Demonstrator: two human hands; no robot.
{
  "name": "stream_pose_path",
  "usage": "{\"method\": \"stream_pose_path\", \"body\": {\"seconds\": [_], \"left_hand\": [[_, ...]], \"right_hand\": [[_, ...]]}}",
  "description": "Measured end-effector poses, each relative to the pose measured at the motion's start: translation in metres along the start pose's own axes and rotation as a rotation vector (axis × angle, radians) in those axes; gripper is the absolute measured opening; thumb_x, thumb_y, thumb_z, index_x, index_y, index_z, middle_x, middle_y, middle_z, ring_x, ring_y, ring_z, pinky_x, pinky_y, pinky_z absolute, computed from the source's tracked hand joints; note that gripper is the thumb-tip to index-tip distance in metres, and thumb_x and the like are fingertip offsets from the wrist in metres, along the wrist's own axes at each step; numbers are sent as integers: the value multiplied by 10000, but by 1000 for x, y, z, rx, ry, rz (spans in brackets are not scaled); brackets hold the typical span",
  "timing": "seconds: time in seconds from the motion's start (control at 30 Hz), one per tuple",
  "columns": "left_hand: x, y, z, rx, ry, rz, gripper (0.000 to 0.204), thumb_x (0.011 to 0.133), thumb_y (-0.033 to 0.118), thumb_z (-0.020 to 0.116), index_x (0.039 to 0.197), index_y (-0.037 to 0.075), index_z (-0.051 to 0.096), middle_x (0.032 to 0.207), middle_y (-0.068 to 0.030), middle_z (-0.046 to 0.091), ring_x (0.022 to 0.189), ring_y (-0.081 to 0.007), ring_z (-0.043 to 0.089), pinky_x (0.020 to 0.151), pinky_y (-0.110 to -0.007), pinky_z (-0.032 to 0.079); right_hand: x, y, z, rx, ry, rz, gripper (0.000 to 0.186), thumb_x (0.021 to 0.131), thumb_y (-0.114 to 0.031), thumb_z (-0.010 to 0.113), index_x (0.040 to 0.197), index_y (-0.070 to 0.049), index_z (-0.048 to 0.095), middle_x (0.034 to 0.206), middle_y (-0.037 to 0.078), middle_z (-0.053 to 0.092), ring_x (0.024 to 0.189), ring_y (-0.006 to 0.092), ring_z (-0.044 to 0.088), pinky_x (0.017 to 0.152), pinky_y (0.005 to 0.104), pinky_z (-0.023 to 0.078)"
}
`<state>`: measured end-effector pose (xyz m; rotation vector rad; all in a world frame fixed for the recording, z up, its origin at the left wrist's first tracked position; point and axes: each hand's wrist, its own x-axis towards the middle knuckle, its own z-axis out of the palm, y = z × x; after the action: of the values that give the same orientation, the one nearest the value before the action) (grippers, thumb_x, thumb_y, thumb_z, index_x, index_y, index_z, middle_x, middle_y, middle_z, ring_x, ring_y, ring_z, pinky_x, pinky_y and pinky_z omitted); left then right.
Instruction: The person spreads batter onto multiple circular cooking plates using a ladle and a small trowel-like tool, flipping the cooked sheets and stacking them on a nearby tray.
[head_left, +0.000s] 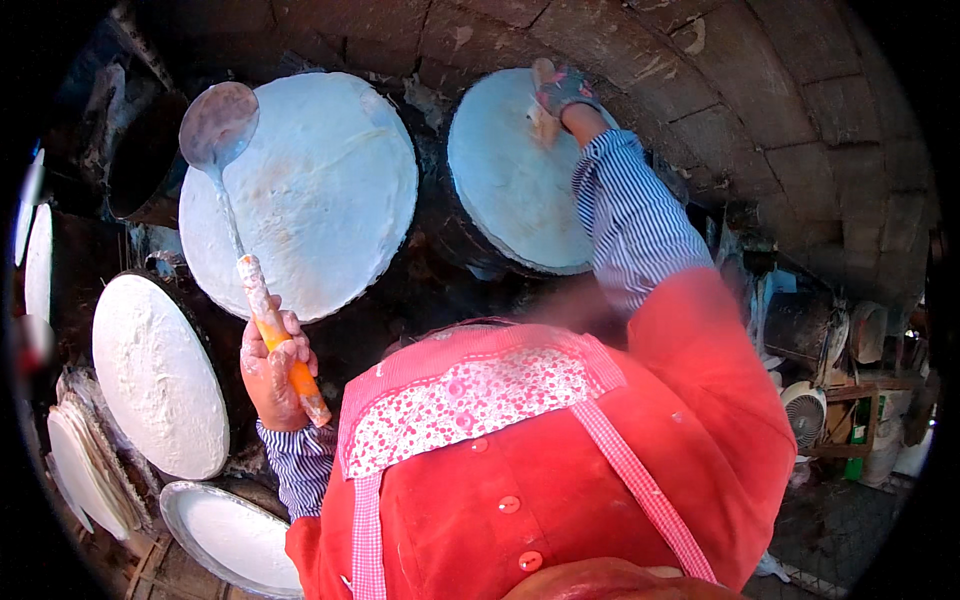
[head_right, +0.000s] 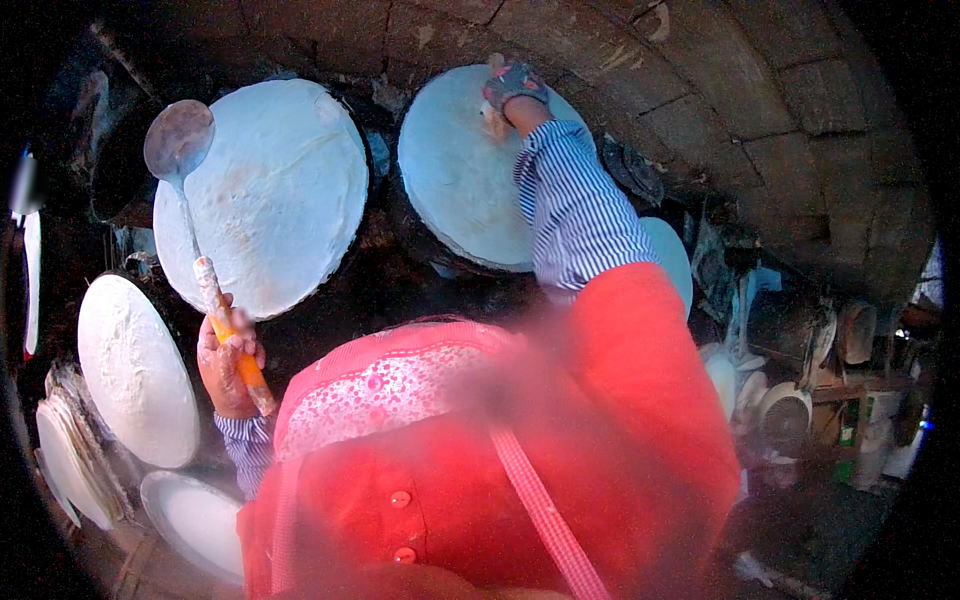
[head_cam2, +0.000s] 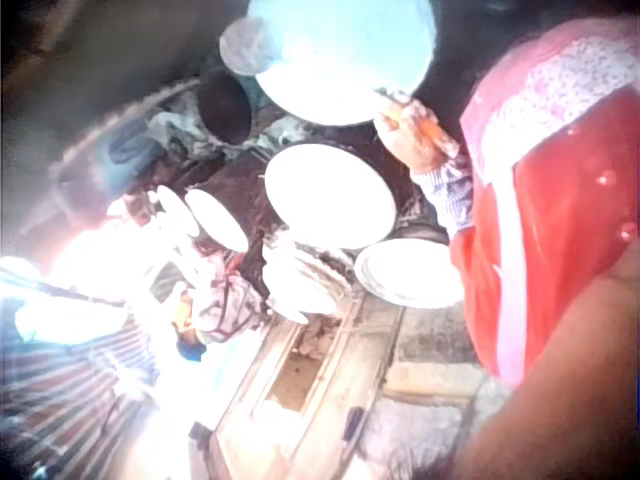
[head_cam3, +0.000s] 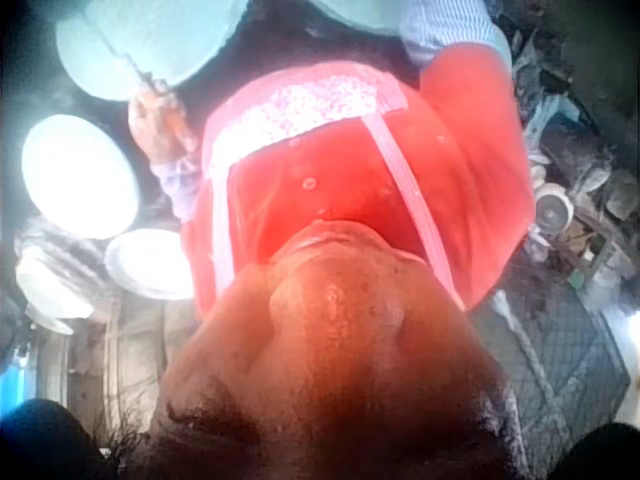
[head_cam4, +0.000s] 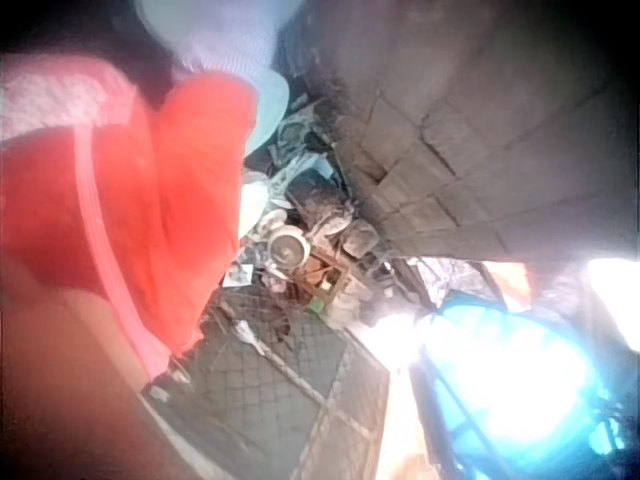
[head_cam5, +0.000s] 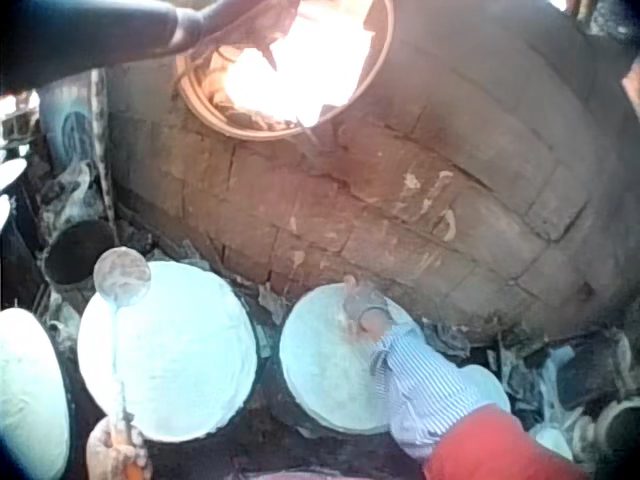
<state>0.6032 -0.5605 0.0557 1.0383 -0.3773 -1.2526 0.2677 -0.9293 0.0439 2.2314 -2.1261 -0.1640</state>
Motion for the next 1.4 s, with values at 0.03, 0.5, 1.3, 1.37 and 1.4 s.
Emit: {"method": "stream_pose_path", "body": {"seconds": [0.03, 0.5, 1.3, 1.37, 1.4], "left_hand": [[0, 0, -2, 8, 15, 7, 532, 719, 40, 574, 1215, -25, 393, 873, -63, 504, 594, -84, 505, 458, -189, 450], [-10, -2, 18, 10, 9, 41, 541, 726, 45, 585, 1222, -25, 378, 872, -59, 501, 596, -82, 509, 459, -189, 455], [-100, -31, 61, 58, 69, 152, 531, 749, 104, 610, 1216, -10, 385, 872, -50, 493, 592, -63, 497, 451, -175, 451], [-102, -32, 64, 46, 47, 160, 528, 748, 100, 609, 1213, -11, 386, 870, -53, 494, 591, -65, 497, 453, -177, 453], [-103, -34, 66, 43, 40, 162, 528, 747, 99, 609, 1213, -12, 386, 869, -54, 494, 591, -66, 497, 453, -177, 454]], "right_hand": [[-4, -3, -10, -41, 42, -44, 328, 747, -247, 568, 1023, -77, 623, 1056, 138, 607, 960, 311, 588, 822, 396, 465], [-126, -44, 27, -71, 131, -571, 202, 757, -142, 520, 944, -81, 562, 917, 142, 560, 807, 310, 585, 658, 408, 486], [-110, -13, 3, 104, 120, -719, 291, 722, -126, 546, 1005, -138, 611, 899, 81, 605, 829, 259, 595, 696, 367, 486], [-137, -1, 12, 173, 163, -876, 292, 722, -112, 534, 1007, -131, 595, 855, 80, 583, 823, 248, 582, 685, 362, 471], [-149, 6, 16, 166, 164, -913, 304, 727, -111, 526, 1024, -129, 587, 876, 78, 583, 838, 248, 579, 699, 360, 467]]}}
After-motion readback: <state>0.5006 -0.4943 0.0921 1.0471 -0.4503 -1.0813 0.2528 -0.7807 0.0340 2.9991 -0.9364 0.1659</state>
